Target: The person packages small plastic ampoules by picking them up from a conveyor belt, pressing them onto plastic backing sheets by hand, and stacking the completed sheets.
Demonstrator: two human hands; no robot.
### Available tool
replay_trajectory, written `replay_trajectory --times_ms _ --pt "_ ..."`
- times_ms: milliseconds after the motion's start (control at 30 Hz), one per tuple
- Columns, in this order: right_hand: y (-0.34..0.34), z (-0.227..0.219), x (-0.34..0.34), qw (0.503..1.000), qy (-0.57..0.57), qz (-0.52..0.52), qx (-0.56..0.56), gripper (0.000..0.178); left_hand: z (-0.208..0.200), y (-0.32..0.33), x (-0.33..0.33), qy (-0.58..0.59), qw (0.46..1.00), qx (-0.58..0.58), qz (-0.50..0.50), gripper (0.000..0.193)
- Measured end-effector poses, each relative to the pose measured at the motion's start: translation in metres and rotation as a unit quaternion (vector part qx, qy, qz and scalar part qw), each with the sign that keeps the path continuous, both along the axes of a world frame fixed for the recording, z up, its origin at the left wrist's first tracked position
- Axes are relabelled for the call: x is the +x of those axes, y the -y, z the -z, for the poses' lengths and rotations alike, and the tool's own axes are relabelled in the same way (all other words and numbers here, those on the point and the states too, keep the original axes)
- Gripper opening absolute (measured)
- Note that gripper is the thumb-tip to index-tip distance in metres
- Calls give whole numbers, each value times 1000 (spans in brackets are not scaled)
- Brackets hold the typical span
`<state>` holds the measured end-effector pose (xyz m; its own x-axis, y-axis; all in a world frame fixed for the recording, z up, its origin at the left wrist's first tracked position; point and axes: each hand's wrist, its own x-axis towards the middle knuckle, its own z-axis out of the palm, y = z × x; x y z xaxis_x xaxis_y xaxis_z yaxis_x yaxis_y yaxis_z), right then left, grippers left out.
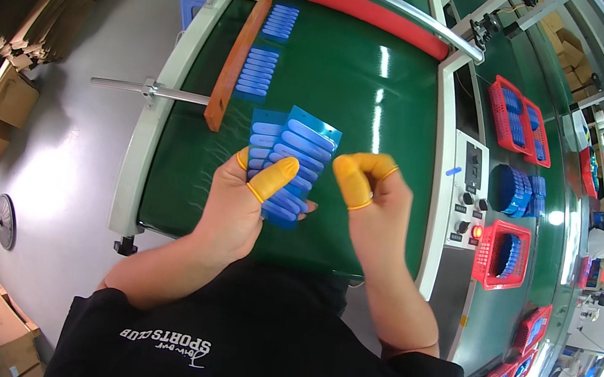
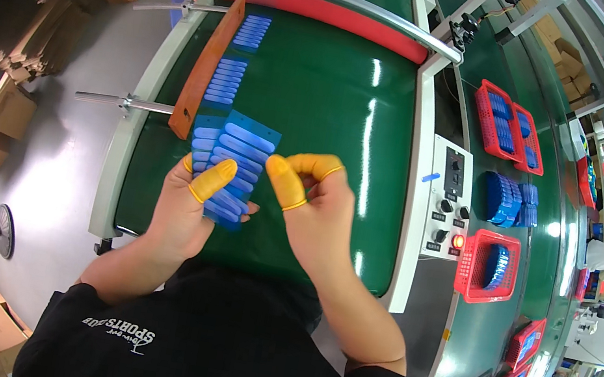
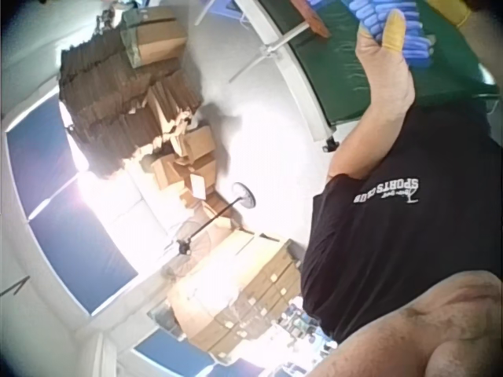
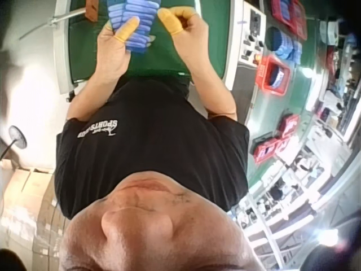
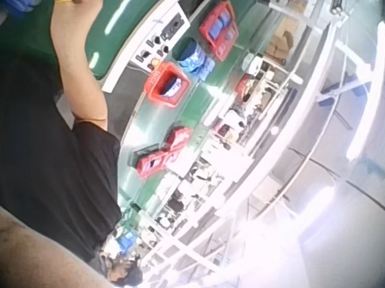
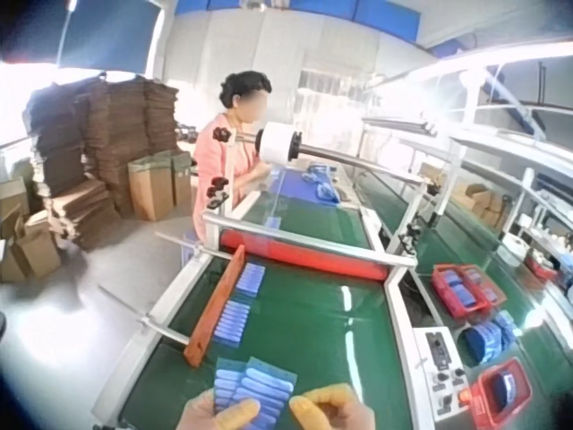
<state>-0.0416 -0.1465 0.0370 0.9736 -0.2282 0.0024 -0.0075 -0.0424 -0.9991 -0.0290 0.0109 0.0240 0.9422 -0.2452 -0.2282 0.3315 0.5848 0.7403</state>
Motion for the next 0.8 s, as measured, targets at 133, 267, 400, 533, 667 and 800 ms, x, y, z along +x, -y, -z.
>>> replay_trajectory --times_ms 133,267,400,533,667,800 --pt "-24 3 1 985 -66 -25 160 21 7 0 4 10 1000 12 3 14" --pt "-30 15 12 994 -38 3 106 17 12 -8 6 25 999 19 -5 17" --pt "-28 23 25 987 -51 -28 150 16 10 -19 4 -1 1000 -6 -11 21" --pt "-33 29 33 969 -98 -64 216 16 16 -29 4 -37 999 -33 -12 24" --pt "-43 34 37 973 -90 -59 206 15 21 -35 6 -58 998 -1 -33 25" --pt "-47 35 40 980 -83 -53 173 15 23 -40 8 -52 998 24 -22 25"
